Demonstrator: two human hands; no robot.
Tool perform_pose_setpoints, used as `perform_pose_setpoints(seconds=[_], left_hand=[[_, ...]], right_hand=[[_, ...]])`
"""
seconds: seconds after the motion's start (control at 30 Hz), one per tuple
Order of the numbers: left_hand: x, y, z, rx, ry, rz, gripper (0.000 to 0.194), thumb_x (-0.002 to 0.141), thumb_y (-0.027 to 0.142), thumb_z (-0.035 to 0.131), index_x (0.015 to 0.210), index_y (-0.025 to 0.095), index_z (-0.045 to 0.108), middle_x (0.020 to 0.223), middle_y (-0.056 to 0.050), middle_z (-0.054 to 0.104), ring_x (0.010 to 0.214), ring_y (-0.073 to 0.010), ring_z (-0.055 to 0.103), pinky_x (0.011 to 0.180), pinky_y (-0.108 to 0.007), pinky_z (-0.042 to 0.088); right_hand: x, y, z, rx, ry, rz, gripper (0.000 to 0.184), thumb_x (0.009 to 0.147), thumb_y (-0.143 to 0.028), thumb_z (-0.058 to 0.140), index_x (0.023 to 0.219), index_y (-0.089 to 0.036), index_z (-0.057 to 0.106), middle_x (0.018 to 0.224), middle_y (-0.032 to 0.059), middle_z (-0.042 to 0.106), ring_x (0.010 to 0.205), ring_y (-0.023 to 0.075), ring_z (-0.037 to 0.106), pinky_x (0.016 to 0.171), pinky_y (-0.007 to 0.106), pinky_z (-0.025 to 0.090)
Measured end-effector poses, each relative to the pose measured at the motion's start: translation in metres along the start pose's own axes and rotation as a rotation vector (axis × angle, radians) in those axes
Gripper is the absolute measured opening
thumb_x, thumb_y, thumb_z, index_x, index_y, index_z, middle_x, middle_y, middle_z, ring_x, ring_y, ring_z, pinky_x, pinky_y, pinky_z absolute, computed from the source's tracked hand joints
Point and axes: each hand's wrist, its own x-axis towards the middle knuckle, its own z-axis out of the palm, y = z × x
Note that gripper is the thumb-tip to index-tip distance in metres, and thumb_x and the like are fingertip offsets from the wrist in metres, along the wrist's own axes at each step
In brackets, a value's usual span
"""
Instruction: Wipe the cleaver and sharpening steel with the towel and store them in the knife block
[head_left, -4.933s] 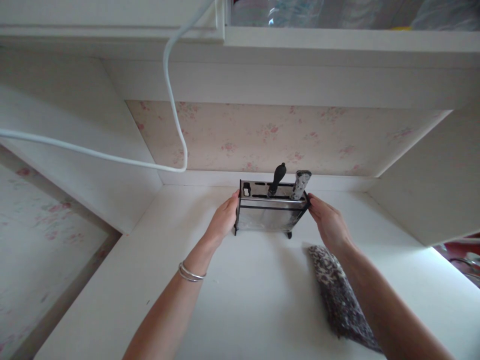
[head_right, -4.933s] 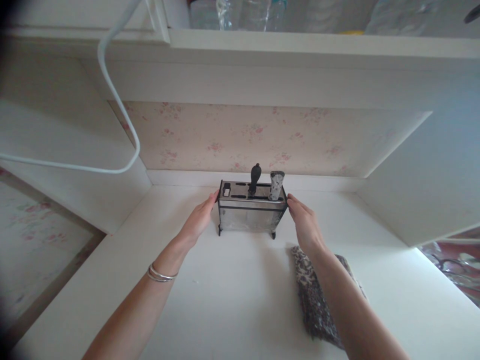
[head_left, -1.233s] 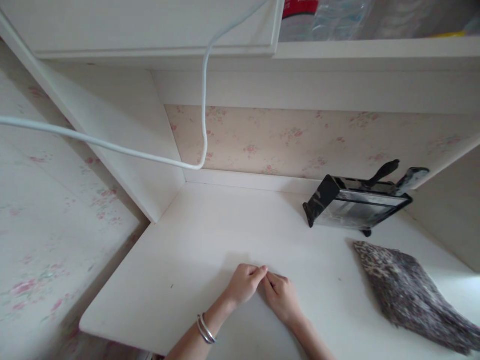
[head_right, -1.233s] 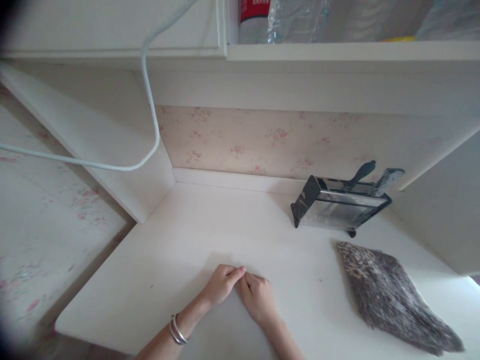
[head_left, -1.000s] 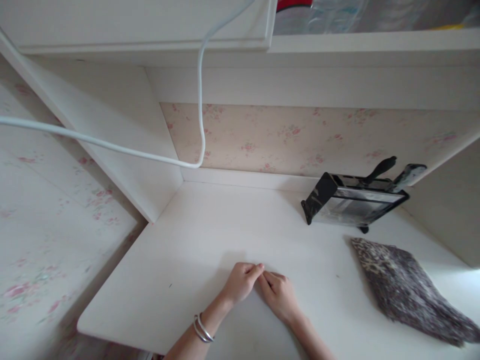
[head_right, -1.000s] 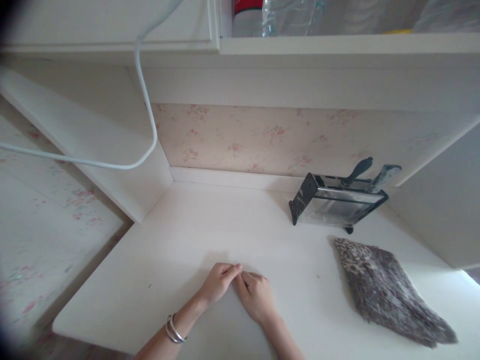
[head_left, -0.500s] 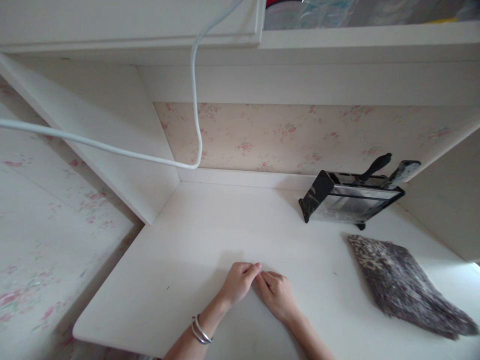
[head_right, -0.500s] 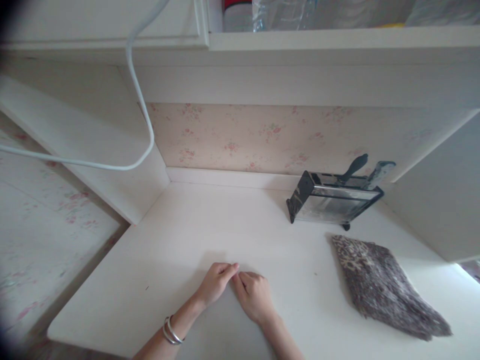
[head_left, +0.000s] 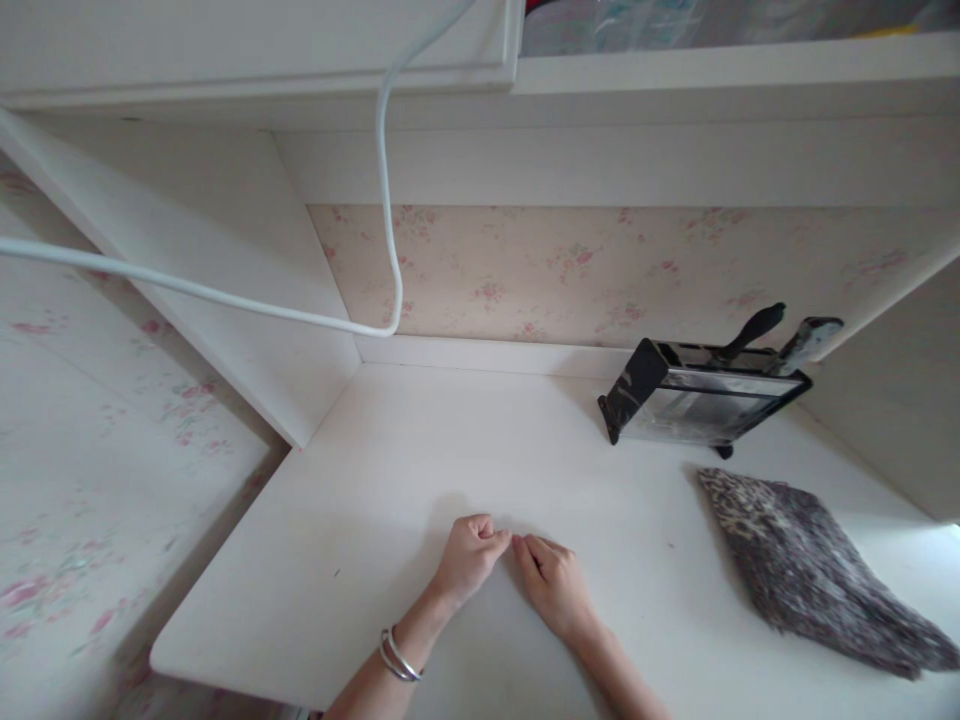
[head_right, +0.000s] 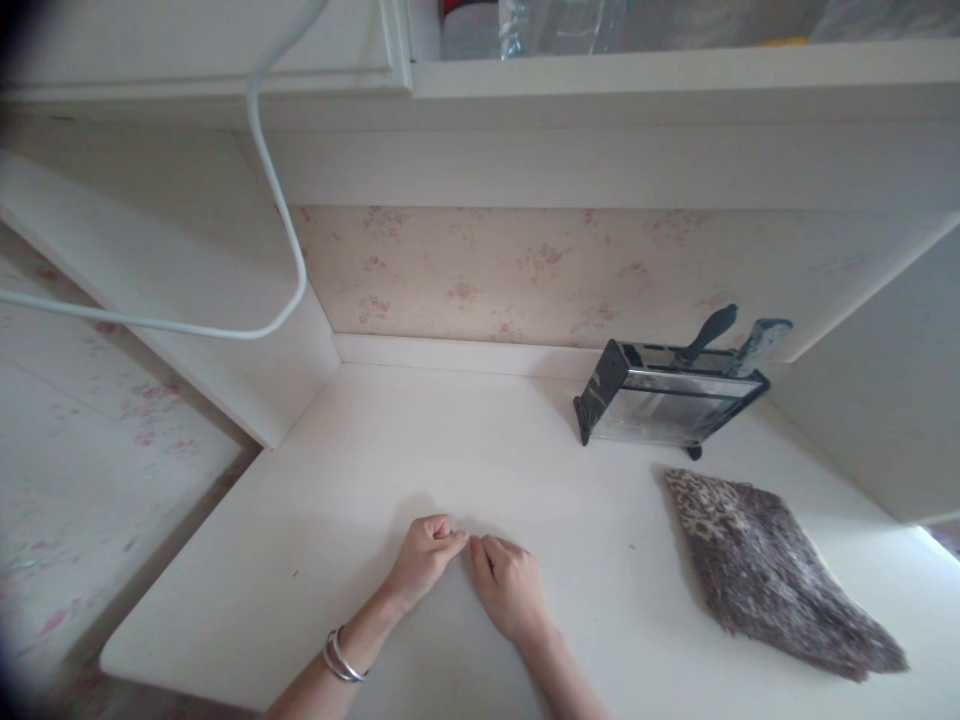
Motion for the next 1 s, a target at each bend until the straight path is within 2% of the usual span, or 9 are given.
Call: perform_pose_setpoints(seconds=[0.1,0.23,0.57,1.0], left_hand=[[0.003,-0.007,-0.002,-0.024,0.053,-0.03,0.032,0.07,0.02,0.052,0.056,0.022,0.023,0.053,0.008,0.02,0.051,-0.0075,0.02,0.048,-0.025,0.015],[0.005,-0.012,-0.003,-0.045,0.056,-0.041,0.027,0.065,0.015,0.048,0.057,0.021,0.023,0.053,0.008,0.02,0.049,-0.007,0.021,0.048,-0.024,0.014],[0.002,-0.004,-0.003,-0.022,-0.027,-0.015,0.033,0.072,0.023,0.054,0.057,0.021,0.025,0.054,0.008,0.022,0.052,-0.0081,0.023,0.049,-0.025,0.018],[0.001,-0.003,-0.003,-0.005,-0.062,0.01,0.038,0.076,0.029,0.057,0.057,0.021,0.025,0.055,0.007,0.022,0.053,-0.008,0.023,0.049,-0.024,0.019]], right_hand=[[0.0,-0.001,0.0,-0.04,-0.005,-0.02,0.05,0.099,-0.043,0.027,0.064,-0.018,0.052,0.063,0.0006,0.058,0.056,0.0091,0.049,0.059,0.025,0.025],[0.0,-0.003,-0.001,-0.076,-0.018,-0.034,0.049,0.1,-0.041,0.028,0.064,-0.018,0.054,0.065,0.0002,0.06,0.058,0.009,0.052,0.059,0.025,0.024],[0.001,-0.007,-0.005,-0.136,-0.057,-0.048,0.045,0.099,-0.035,0.031,0.067,-0.019,0.058,0.068,0.0002,0.063,0.063,0.0104,0.057,0.061,0.025,0.026],[0.002,-0.006,-0.005,-0.131,-0.067,-0.042,0.042,0.097,-0.032,0.034,0.068,-0.018,0.061,0.069,0.0014,0.064,0.063,0.0101,0.056,0.06,0.025,0.026]])
